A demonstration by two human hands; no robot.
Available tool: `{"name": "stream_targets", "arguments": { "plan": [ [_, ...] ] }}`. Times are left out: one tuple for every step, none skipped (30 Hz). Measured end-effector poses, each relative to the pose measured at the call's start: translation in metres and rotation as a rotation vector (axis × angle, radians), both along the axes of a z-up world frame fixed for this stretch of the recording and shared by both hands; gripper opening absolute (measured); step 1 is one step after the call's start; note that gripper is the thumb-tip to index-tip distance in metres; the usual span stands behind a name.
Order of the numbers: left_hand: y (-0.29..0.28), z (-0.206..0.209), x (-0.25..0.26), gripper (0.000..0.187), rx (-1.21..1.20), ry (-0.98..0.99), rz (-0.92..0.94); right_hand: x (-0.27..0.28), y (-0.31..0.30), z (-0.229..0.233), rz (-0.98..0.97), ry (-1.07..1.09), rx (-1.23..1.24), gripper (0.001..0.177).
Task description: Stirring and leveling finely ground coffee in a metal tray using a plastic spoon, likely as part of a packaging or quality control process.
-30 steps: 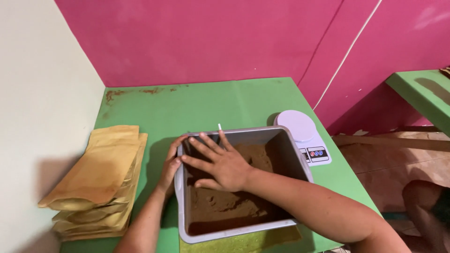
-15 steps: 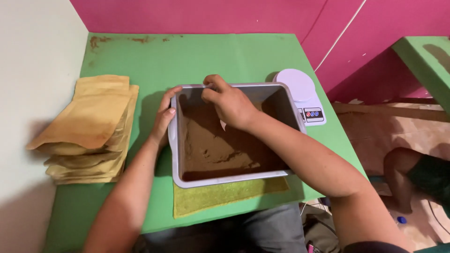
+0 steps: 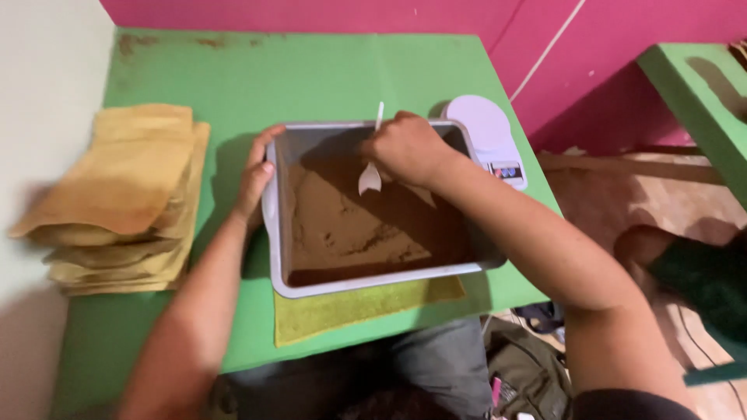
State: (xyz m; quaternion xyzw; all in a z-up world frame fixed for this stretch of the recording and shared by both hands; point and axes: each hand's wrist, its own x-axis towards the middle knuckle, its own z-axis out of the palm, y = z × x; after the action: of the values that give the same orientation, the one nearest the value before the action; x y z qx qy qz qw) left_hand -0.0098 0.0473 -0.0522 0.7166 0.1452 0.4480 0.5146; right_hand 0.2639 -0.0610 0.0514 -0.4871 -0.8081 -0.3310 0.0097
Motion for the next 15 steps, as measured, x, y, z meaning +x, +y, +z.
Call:
{"name": "stream_targets", "arguments": {
  "plan": [
    [0.002,-0.004,0.000,0.076,0.001,-0.005,-0.009,0.000,-0.004,-0.003,-0.009,-0.005,0.001,0.006],
    [0.003,-0.006,0.000,0.074,-0.003,0.006,-0.003,-0.001,-0.008,-0.005,0.038,-0.014,0.022,0.004],
    [0.005,-0.008,0.000,0.073,-0.003,0.017,0.003,-0.002,-0.013,-0.006,0.084,-0.024,0.048,0.004],
    [0.006,-0.005,0.001,0.073,0.003,0.012,-0.006,0.006,-0.011,-0.009,0.075,-0.029,0.053,0.004],
    [0.004,-0.004,0.001,0.072,0.009,0.015,-0.006,0.012,-0.011,-0.014,0.080,-0.069,0.069,0.003],
    [0.002,-0.004,0.000,0.072,0.016,0.018,-0.006,0.018,-0.012,-0.020,0.084,-0.109,0.085,0.004],
    [0.002,-0.006,0.001,0.072,0.016,0.014,-0.011,0.027,-0.012,-0.024,0.080,-0.112,0.085,0.004],
    [0.001,-0.007,0.001,0.073,0.014,0.011,-0.016,0.036,-0.013,-0.027,0.076,-0.127,0.074,0.009],
    [0.003,-0.006,0.000,0.074,0.018,0.006,-0.015,0.043,-0.009,-0.028,0.077,-0.145,0.070,0.015],
    [0.001,-0.004,0.000,0.074,0.024,0.001,-0.014,0.045,-0.014,-0.022,0.078,-0.150,0.076,0.015],
    [0.000,-0.003,-0.001,0.073,0.030,0.001,-0.020,0.046,-0.018,-0.017,0.052,-0.136,0.015,0.015],
    [0.000,-0.001,-0.002,0.072,0.036,0.002,-0.026,0.047,-0.023,-0.013,0.027,-0.121,-0.046,0.016],
    [-0.004,0.004,-0.001,0.072,0.041,-0.001,-0.028,0.050,-0.023,-0.020,0.024,-0.125,-0.041,0.016],
    [-0.008,0.009,0.000,0.072,0.012,-0.004,-0.021,0.053,-0.024,-0.026,-0.018,-0.106,-0.041,0.013],
    [-0.013,0.012,0.001,0.073,-0.021,-0.005,-0.016,0.057,-0.027,-0.035,-0.061,-0.086,-0.045,0.012]
  ]
}}
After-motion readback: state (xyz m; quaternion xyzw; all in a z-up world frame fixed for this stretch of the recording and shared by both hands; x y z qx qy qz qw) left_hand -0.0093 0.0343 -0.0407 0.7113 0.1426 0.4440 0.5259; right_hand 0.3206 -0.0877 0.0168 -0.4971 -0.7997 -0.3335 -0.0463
